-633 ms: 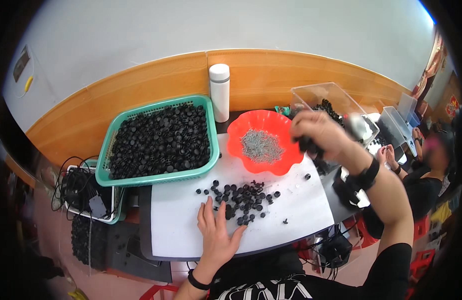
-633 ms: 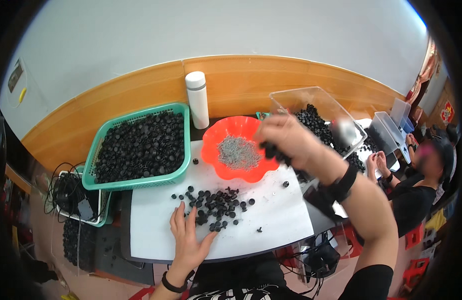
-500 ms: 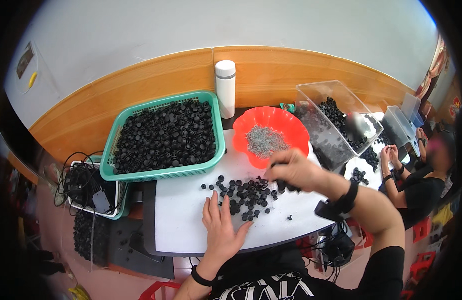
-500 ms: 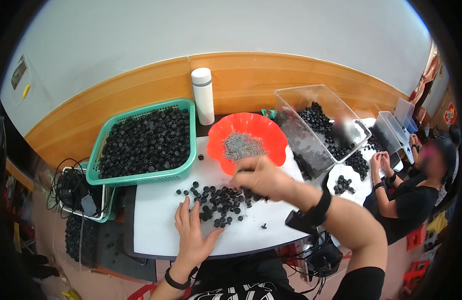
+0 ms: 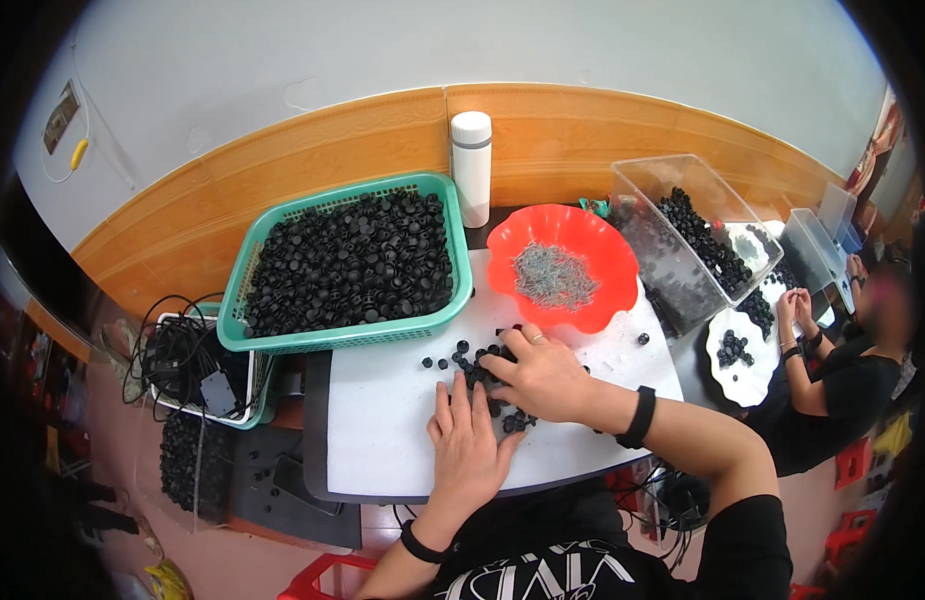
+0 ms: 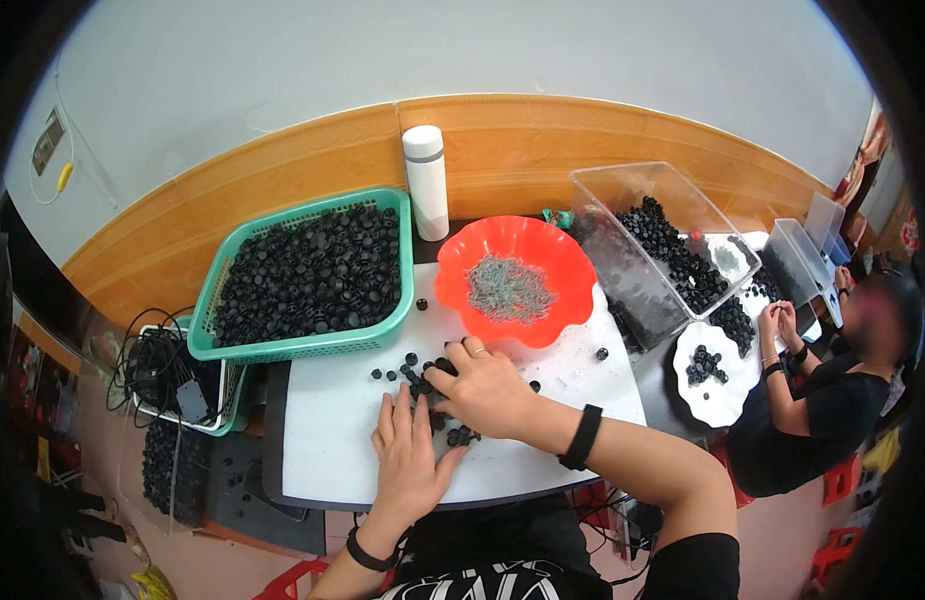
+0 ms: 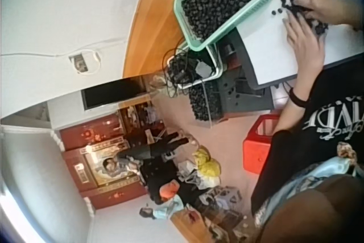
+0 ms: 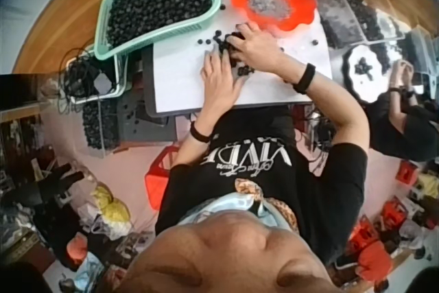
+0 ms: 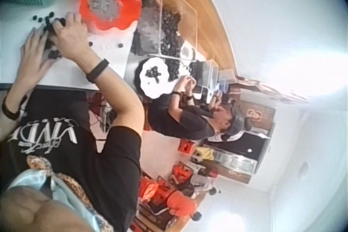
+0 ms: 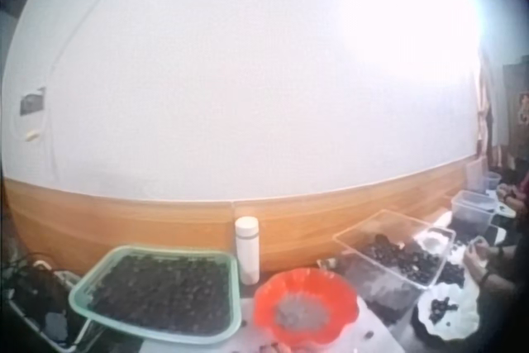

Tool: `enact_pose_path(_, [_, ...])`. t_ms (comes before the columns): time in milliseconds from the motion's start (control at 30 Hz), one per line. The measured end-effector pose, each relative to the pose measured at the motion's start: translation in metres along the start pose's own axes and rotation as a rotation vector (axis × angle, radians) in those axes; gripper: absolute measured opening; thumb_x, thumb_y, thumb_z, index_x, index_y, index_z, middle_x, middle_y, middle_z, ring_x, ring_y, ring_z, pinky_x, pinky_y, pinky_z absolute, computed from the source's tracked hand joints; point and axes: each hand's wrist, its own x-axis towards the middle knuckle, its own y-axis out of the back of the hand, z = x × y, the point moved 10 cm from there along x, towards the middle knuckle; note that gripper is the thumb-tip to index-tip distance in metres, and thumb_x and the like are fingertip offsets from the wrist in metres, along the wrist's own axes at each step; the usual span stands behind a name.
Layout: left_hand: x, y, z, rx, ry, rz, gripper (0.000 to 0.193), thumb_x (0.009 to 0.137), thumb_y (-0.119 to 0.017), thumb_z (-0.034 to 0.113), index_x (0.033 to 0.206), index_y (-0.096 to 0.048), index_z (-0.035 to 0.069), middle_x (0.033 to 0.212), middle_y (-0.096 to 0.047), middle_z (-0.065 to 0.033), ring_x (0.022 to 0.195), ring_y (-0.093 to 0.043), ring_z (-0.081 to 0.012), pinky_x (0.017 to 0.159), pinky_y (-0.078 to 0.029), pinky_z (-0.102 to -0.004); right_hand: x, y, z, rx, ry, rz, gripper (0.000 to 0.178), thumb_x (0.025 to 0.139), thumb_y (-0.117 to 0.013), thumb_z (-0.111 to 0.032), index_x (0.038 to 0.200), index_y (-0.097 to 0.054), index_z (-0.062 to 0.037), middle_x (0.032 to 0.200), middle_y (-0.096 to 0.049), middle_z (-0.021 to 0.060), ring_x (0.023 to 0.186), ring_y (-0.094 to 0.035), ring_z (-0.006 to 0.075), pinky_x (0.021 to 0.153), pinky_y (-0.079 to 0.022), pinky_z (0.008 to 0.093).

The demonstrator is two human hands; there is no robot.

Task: Sorting and inspecting small black plastic parts at a table.

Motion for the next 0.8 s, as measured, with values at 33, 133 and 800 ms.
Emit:
enact_pose_path(33, [0.000, -0.001, -0.001, -0.001, 0.001, -0.001, 0.082, 0.086, -0.074, 0.034, 0.143, -0.038, -0.011, 0.155, -0.026, -0.0332, 0.143, -0.022, -0.0521, 0.111, -0.022, -0.0607, -0.005, 0.006, 0.002, -0.009, -0.006, 0.012, 0.039, 0.080, -0.076, -0.027, 0.114, -0.066, -0.0095, 0.115, -0.058, 0.0165, 0.107, -0.058, 0.0349, 0.076, -0.053, 0.0440])
enact_pose_path(133, [0.000, -0.002, 0.000, 0.005, -0.011, -0.003, 0.079, 0.087, -0.073, 0.033, 0.143, -0.039, -0.010, 0.155, -0.028, -0.0327, 0.143, -0.024, -0.0518, 0.110, -0.023, -0.0598, -0.022, 0.020, 0.002, -0.032, -0.025, -0.016, 0.051, 0.082, -0.076, -0.031, 0.127, -0.063, -0.0118, 0.132, -0.055, 0.0191, 0.118, -0.054, 0.0369, 0.083, -0.049, 0.0470])
enact_pose_path(800, [0.000, -0.009, 0.019, 0.188, -0.139, -0.070, 0.073, 0.088, -0.072, 0.030, 0.148, -0.042, 0.001, 0.159, -0.028, -0.0247, 0.144, -0.026, -0.0495, 0.108, -0.027, -0.0579, -0.070, 0.010, -0.003, -0.162, -0.131, -0.142, 0.063, 0.089, -0.067, -0.042, 0.143, -0.053, -0.0130, 0.150, -0.044, 0.0225, 0.132, -0.047, 0.0445, 0.091, -0.045, 0.0539])
